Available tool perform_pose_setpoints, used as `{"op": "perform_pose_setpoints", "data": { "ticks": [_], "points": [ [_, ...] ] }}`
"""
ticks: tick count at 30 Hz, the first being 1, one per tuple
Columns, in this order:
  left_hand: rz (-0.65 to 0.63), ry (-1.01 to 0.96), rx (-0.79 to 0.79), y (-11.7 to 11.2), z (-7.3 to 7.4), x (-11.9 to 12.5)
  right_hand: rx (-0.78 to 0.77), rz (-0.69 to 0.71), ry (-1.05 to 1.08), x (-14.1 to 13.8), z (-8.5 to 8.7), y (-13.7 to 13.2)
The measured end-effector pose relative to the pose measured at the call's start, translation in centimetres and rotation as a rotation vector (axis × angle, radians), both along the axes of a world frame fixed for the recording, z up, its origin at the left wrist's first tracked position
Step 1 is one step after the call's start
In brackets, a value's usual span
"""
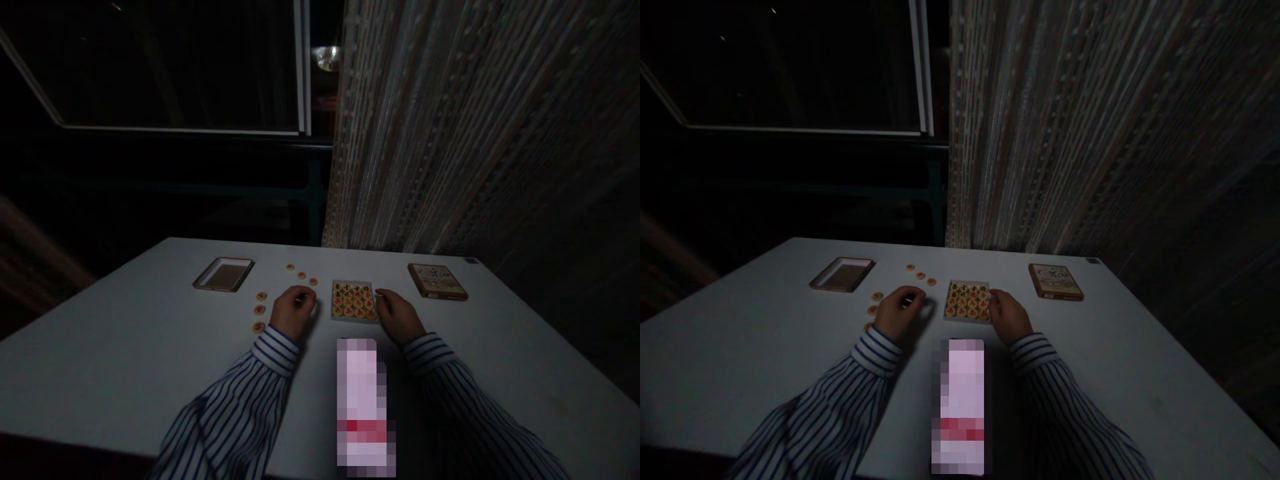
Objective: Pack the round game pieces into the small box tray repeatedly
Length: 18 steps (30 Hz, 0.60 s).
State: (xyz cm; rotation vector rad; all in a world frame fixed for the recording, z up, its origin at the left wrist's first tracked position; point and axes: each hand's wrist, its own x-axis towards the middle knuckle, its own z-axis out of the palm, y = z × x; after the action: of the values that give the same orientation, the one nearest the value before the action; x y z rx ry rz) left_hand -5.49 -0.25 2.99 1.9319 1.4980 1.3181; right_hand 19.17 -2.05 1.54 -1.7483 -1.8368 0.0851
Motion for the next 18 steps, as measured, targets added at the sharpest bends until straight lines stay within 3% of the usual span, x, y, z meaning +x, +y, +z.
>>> {"op": "perform_pose_setpoints", "data": {
  "ticks": [9,18],
  "points": [
    [0.117,-0.049,-0.018,0.4,1.3,-4.5,0.094,0.038,0.062,-1.6,2.1,-0.6],
    [0.2,-0.135,-0.135,1.5,0.4,-9.1,0.073,0.118,-0.007,-4.8,4.1,-0.8]
  ]
}}
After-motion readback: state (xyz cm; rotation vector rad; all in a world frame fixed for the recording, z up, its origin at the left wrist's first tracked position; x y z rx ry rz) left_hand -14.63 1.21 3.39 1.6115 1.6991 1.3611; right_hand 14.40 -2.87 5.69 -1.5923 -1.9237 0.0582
